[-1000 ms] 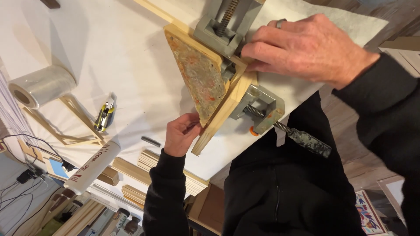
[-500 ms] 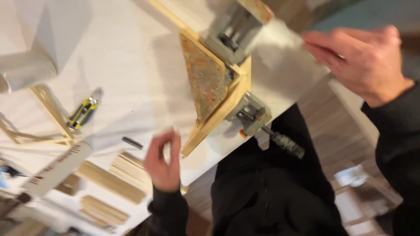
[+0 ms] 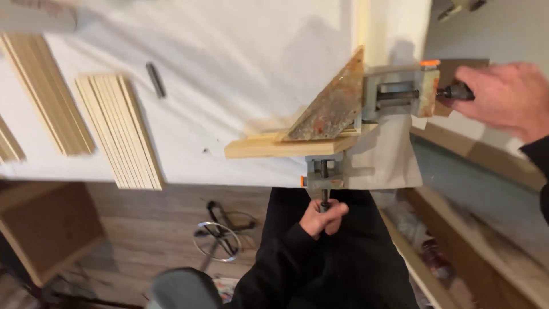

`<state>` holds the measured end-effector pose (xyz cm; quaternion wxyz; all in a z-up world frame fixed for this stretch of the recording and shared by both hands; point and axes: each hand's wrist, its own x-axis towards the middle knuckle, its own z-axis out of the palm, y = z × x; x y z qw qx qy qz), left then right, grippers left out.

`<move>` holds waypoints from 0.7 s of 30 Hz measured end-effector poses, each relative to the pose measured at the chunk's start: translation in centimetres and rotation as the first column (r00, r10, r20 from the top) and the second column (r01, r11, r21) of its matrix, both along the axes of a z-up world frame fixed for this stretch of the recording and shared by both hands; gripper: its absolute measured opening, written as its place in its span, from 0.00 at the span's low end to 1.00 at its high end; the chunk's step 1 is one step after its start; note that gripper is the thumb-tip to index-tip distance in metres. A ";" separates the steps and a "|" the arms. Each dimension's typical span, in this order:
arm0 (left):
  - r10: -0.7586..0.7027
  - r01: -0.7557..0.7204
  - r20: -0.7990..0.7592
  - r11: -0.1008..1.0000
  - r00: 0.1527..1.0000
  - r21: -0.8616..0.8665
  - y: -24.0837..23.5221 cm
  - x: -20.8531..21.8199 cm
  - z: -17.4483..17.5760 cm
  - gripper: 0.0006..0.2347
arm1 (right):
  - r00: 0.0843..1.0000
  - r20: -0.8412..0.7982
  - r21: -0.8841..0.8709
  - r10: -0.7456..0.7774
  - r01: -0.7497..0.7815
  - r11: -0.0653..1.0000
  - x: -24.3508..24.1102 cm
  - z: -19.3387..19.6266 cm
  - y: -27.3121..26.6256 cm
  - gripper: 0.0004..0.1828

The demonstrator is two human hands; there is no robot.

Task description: Applying glue to wooden frame components and securing them in a corner clamp.

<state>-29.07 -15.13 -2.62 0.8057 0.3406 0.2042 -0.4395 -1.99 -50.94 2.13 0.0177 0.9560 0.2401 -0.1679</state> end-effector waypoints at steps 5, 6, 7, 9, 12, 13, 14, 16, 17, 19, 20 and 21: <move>0.198 -0.134 -0.122 0.906 0.973 0.402 0.4 -1.5 -0.8 0.20 | 0.978 -0.186 -0.242 -0.096 0.049 0.969 -1.9 -2.3 0.3 0.19; 0.182 -0.109 -0.106 0.867 0.977 0.485 0.8 -1.8 -1.1 0.19 | 0.976 -0.181 -0.154 -0.121 0.093 0.984 -2.3 -1.7 0.9 0.17; 0.165 -0.084 -0.094 0.821 0.982 0.564 1.0 -2.2 -1.5 0.18 | 0.973 -0.180 -0.065 -0.147 0.137 0.988 -2.7 -1.1 1.3 0.16; 0.144 -0.075 -0.064 0.787 0.988 0.612 0.9 -1.4 -0.6 0.18 | 0.975 -0.173 -0.060 -0.139 0.130 0.990 -2.7 -1.1 1.4 0.16; 0.042 -0.086 0.078 0.648 0.996 0.757 0.5 -0.6 0.7 0.17 | 0.970 -0.198 -0.108 -0.140 0.120 0.987 -2.6 -1.2 1.0 0.18; -0.041 -0.127 0.175 0.532 0.984 0.837 0.3 -0.4 1.1 0.16 | 0.962 -0.233 -0.159 -0.141 0.105 0.982 -2.6 -1.2 0.8 0.23; -0.036 -0.136 0.182 0.529 0.983 0.838 0.2 0.2 1.5 0.16 | 0.965 -0.226 -0.156 -0.135 0.100 0.983 -2.1 -0.7 1.5 0.23; -0.068 -0.141 0.173 0.334 0.983 0.932 -0.2 0.9 2.6 0.14 | 0.961 -0.243 -0.029 -0.136 0.133 0.991 -1.7 0.3 2.6 0.18; -0.063 -0.140 0.170 0.333 0.983 0.933 -0.3 1.0 2.9 0.14 | 0.961 -0.246 -0.029 -0.130 0.127 0.991 -1.6 0.2 2.6 0.18; -0.087 -0.117 0.148 0.292 0.985 0.949 -0.6 1.2 3.6 0.14 | 0.928 -0.324 -0.157 -0.183 0.138 0.978 -1.8 0.4 2.1 0.24; -0.085 -0.124 0.155 0.290 0.984 0.949 -0.6 1.3 3.4 0.14 | 0.931 -0.317 -0.154 -0.181 0.138 0.978 -1.4 0.4 2.2 0.24; -0.080 -0.105 0.130 0.264 0.988 0.959 -0.7 1.4 3.2 0.14 | 0.937 -0.313 -0.129 -0.152 0.117 0.985 -1.0 0.5 2.4 0.25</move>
